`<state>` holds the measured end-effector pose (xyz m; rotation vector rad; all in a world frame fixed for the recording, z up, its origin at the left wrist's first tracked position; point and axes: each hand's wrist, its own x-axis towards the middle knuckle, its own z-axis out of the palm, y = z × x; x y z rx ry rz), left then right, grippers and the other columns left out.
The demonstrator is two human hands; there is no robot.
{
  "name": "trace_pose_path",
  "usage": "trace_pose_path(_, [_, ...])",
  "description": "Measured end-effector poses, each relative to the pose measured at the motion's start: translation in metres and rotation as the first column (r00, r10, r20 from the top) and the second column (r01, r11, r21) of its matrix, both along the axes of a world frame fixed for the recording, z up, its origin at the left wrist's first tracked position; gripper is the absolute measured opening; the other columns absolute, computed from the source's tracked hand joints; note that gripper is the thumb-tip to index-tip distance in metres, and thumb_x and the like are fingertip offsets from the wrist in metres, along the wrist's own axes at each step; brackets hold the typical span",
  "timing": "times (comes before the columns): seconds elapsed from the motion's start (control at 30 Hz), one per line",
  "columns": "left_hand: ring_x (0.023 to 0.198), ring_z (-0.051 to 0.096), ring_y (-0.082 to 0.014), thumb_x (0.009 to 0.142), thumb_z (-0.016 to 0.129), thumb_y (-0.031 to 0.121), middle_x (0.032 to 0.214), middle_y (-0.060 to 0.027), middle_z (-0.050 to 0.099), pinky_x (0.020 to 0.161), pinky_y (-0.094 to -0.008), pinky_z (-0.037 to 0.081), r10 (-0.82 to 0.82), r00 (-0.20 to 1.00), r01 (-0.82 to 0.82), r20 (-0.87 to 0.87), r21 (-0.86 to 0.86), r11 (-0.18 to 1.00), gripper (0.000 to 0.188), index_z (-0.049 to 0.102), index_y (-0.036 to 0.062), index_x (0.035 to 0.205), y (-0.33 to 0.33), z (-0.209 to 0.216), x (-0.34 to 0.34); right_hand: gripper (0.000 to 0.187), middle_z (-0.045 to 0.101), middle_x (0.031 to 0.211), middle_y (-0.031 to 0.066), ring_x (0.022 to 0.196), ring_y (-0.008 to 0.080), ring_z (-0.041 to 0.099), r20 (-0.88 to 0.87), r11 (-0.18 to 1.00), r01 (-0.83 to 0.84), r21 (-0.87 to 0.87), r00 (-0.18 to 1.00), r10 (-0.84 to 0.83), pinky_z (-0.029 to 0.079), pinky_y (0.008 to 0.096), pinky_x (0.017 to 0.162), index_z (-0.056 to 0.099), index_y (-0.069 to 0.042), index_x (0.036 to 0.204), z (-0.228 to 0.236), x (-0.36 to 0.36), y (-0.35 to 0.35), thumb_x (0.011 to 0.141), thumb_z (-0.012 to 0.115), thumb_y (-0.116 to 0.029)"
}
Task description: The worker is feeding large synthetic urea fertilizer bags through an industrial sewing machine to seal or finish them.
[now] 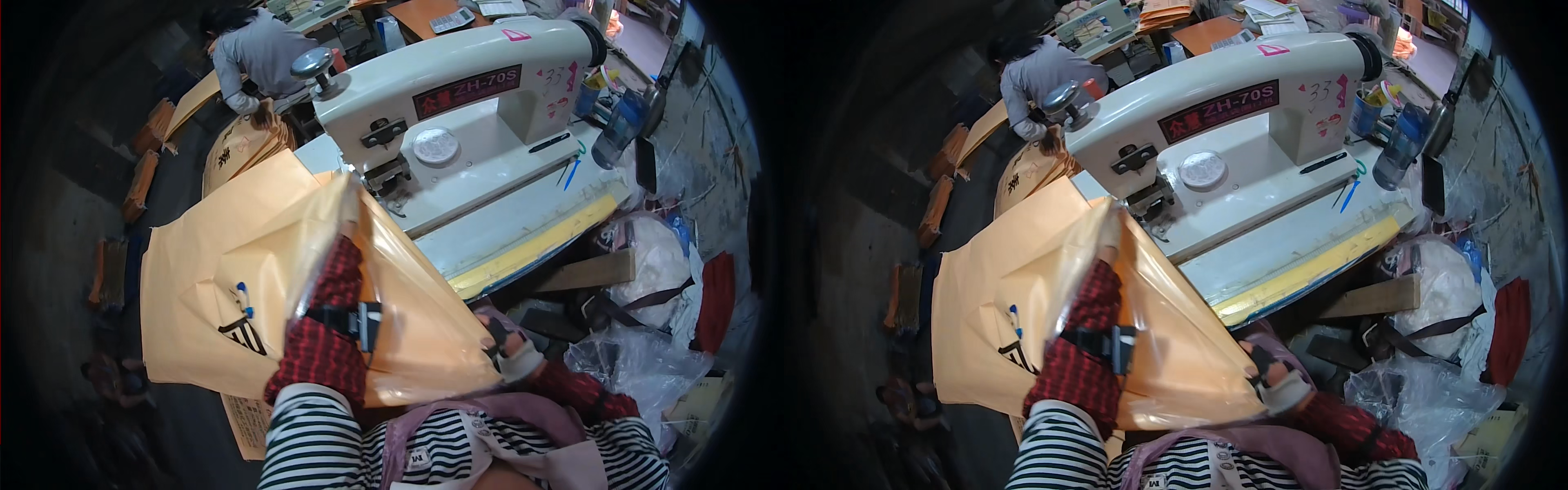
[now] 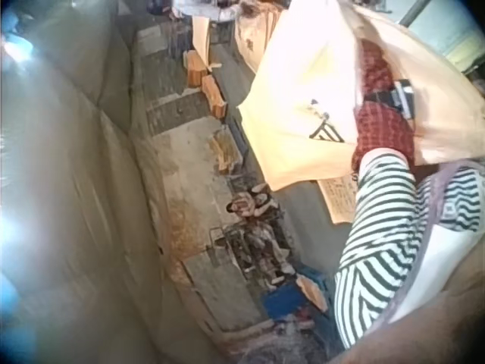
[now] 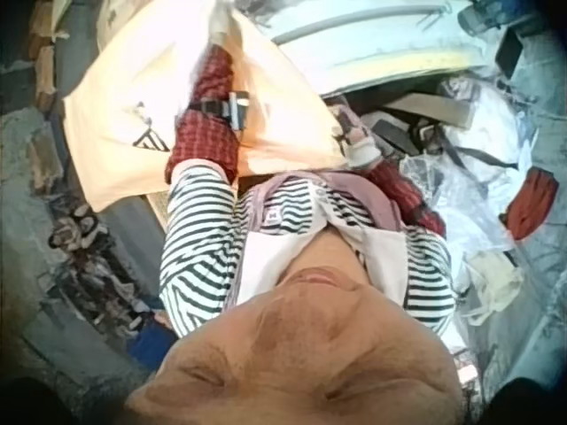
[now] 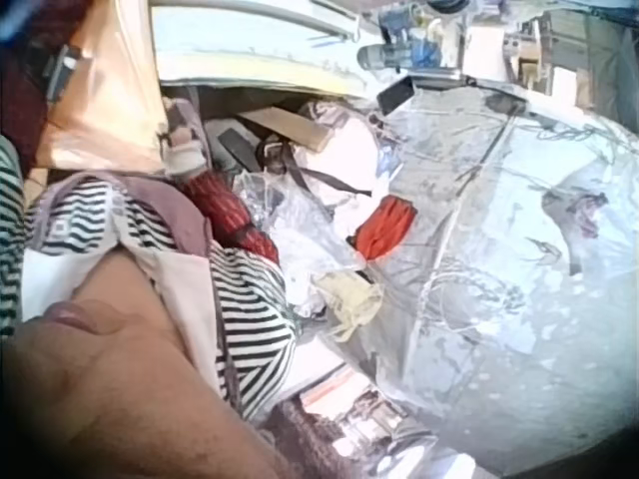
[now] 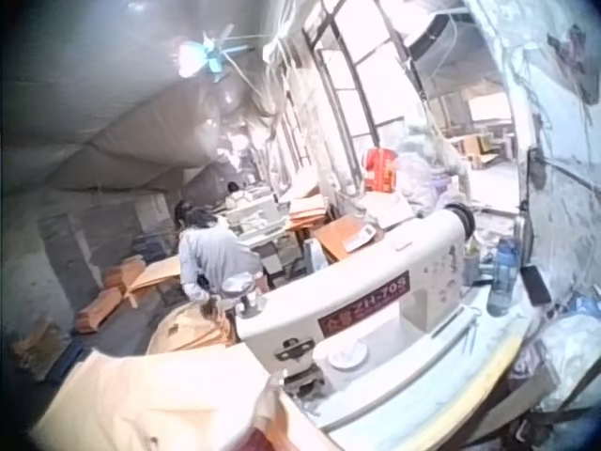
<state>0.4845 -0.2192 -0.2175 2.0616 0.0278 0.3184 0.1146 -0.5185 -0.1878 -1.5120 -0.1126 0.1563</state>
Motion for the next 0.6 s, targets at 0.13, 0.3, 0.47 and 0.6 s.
trace_pose_path(0.13, [0.081, 0.05, -0.0139, 0.094, 0.043, 0.032, 0.088, -0.0017, 0.054, 0.081, -0.0278, 0.041, 0.075, 0.995, -0.075, 0.065, -0.016, 0.997, 0.034, 0.053, 0.0022, 0.108, -0.064, -0.021, -0.033, 0.039, 0.052, 0.082, 0.0004, 0.069, 0.0084, 0.046, -0.047, 0.964, -0.13, -0.233, 0.991, 0.123, 0.039, 0.0215, 0.058, 0.047, -0.007, 0.126, 0.001, -0.01, -0.029, 0.088, 0.047, -0.017])
trace_pose_path(0.3, [0.082, 0.051, -0.0151, 0.094, 0.044, 0.032, 0.089, -0.0031, 0.054, 0.081, -0.0283, 0.042, 0.0, 1.0, 0.005, -0.029, 0.173, 0.985, 0.035, 0.053, 0.0018, 0.109, -0.045, 0.024, -0.025, 0.033, 0.059, 0.089, 0.0028, 0.076, 0.0087, 0.055, -0.388, 0.94, -0.12, 0.32, 0.888, 0.246, 0.046, 0.0223, 0.07, 0.055, -0.004, 0.115, -0.022, 0.016, 0.003, 0.094, 0.042, -0.025])
trace_pose_path(0.47, [0.082, 0.051, -0.0162, 0.094, 0.044, 0.031, 0.09, -0.0045, 0.054, 0.081, -0.0289, 0.042, -0.268, 0.922, 0.377, -0.281, 0.48, 0.792, 0.035, 0.052, 0.0014, 0.11, -0.027, 0.139, -0.036, 0.07, 0.059, 0.102, 0.0255, 0.089, 0.0389, 0.059, -0.301, 0.515, -0.47, -0.717, 0.875, 0.379, 0.047, 0.0433, 0.078, 0.035, -0.01, 0.133, 0.068, 0.119, 0.059, 0.08, 0.049, -0.052])
trace_pose_path(0.6, [0.083, 0.051, -0.0171, 0.094, 0.044, 0.031, 0.091, -0.0056, 0.054, 0.081, -0.0293, 0.042, -0.415, 0.643, 0.761, -0.644, 0.478, 0.438, 0.035, 0.052, 0.0011, 0.11, -0.024, 0.216, -0.126, 0.035, 0.06, 0.105, 0.0235, 0.095, 0.0353, 0.06, -0.043, 0.421, -0.267, -0.867, 0.882, 0.47, 0.049, 0.0401, 0.08, 0.057, 0.005, 0.108, 0.088, 0.19, 0.073, 0.081, 0.048, -0.015])
